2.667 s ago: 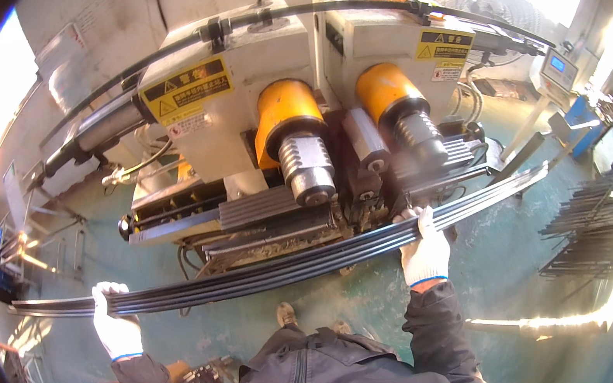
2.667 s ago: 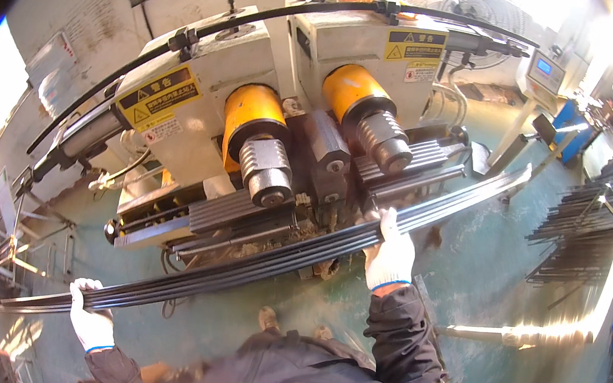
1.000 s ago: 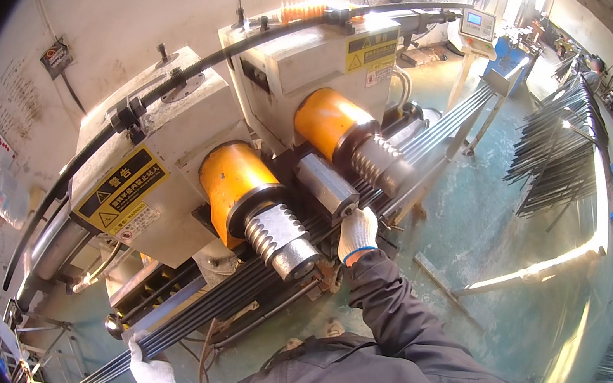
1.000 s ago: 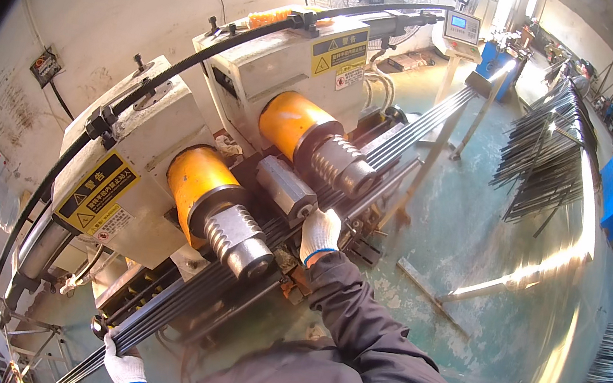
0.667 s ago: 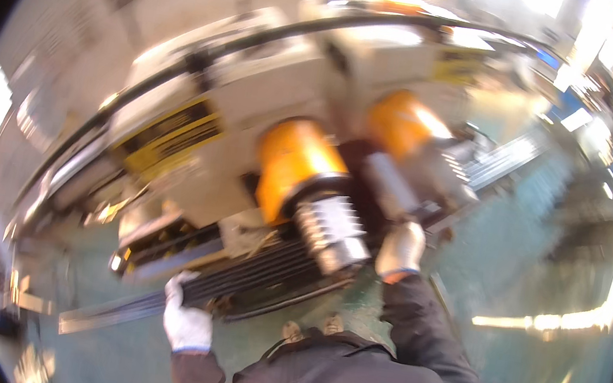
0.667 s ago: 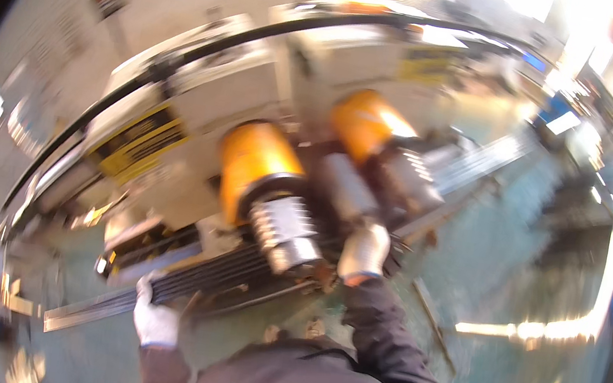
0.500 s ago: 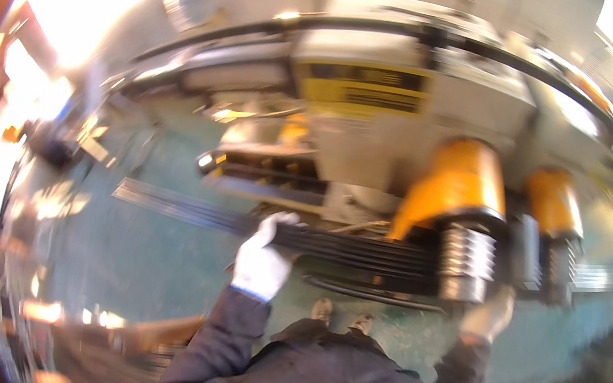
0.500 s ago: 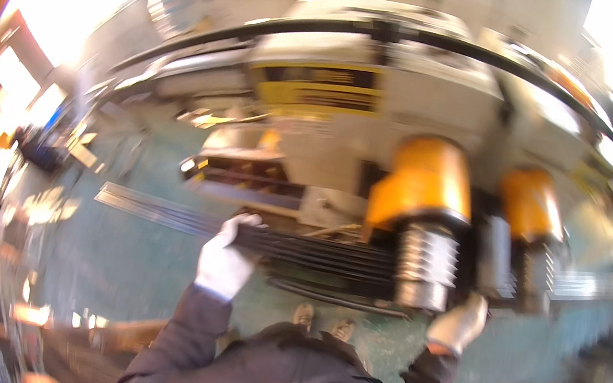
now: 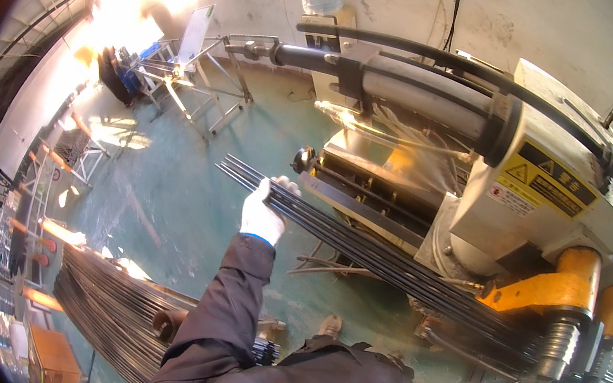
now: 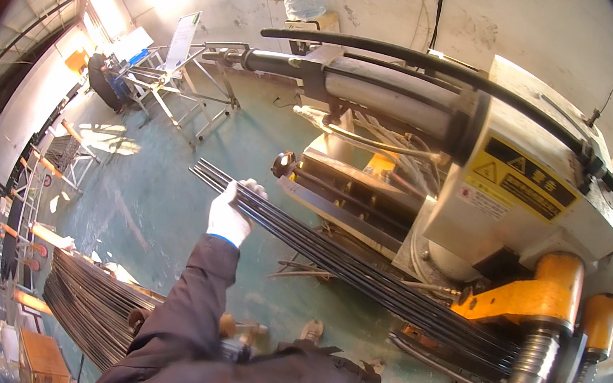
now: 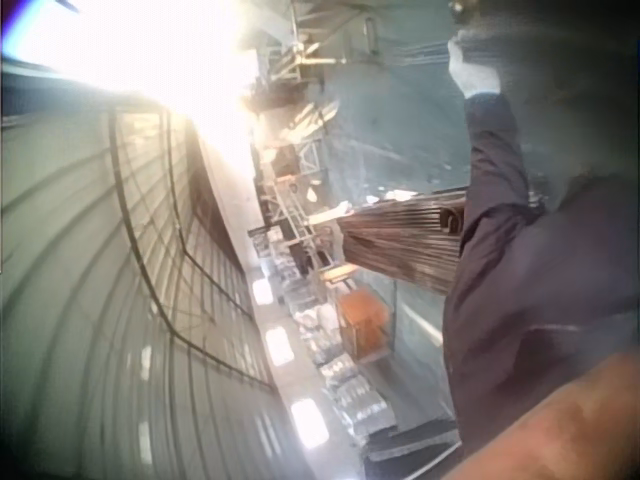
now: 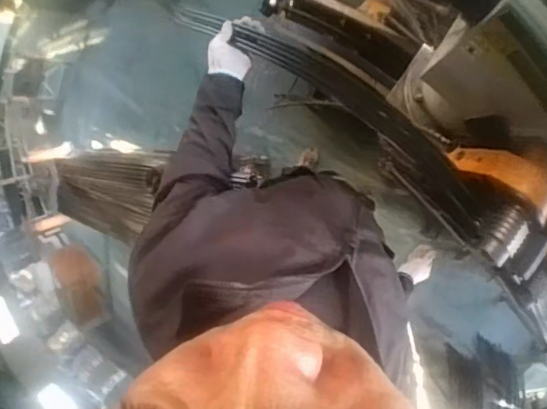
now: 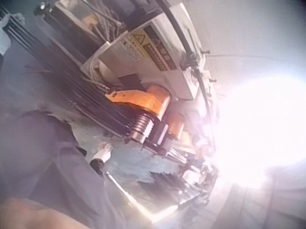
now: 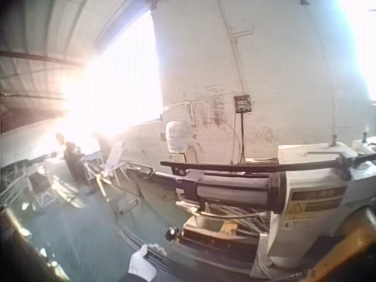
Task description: The person repeatedly picks up bundles of long metal rods from a floor rack and feeds them into a machine with rotating rollers. The rods are processed and then placed into a vertical rack. The person wears gloves and continues the cycle throughout the clip.
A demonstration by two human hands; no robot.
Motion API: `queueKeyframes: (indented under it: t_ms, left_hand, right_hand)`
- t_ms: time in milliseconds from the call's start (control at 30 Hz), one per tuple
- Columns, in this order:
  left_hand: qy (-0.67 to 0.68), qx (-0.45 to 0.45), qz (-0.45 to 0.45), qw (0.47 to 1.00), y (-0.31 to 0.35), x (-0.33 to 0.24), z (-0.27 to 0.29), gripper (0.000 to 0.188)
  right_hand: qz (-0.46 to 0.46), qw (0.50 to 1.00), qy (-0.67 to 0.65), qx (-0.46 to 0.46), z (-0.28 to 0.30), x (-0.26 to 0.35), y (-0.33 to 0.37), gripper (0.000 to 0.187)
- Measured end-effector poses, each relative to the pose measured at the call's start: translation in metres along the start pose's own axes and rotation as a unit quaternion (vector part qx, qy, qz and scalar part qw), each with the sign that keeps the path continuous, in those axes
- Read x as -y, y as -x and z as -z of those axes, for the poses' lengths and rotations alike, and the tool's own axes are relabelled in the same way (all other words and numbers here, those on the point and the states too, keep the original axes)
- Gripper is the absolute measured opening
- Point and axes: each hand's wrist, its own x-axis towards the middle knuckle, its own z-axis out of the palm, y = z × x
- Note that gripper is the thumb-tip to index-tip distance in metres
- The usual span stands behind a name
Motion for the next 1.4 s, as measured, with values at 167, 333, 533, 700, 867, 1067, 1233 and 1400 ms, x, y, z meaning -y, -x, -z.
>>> queueKeyframes:
  t_ms: [167,333,533,700,867,1067,1233,1400]
  left_hand:
    - [-0.001,0.026,-0.023,0.999,-0.086,-0.121,0.050,0.030]
    - [-0.097,-0.015,-0.050,0.994,-0.114,-0.169,0.062,0.040]
    - [-0.121,0.061,0.019,0.991,-0.090,-0.163,0.059,0.045]
    - [-0.155,0.076,0.070,0.983,-0.078,-0.171,0.064,0.046]
    - [-0.166,0.036,0.105,0.980,-0.074,-0.178,0.065,0.048]
    - [-0.133,0.054,0.174,0.974,-0.080,-0.181,0.054,0.060]
    - [-0.217,-0.039,0.068,0.973,-0.084,-0.173,0.041,0.078]
    - [-0.090,-0.100,0.027,0.991,-0.078,-0.150,0.056,0.077]
  right_hand:
    - [0.356,0.516,0.769,-0.126,0.105,0.011,-0.019,0.046]
    - [0.313,0.539,0.767,-0.151,0.164,-0.007,-0.024,0.046]
    - [0.298,0.472,0.815,-0.156,0.156,-0.006,-0.026,0.041]
    - [0.361,0.322,0.865,-0.133,0.163,-0.076,-0.047,0.033]
    - [0.384,0.208,0.898,-0.048,0.164,-0.129,-0.058,0.022]
    - [0.247,0.663,0.705,-0.050,0.161,-0.155,-0.064,0.017]
    - [0.364,0.339,0.845,-0.197,0.161,-0.220,-0.050,0.031]
    - [0.363,0.321,0.853,-0.193,0.138,-0.229,-0.044,0.034]
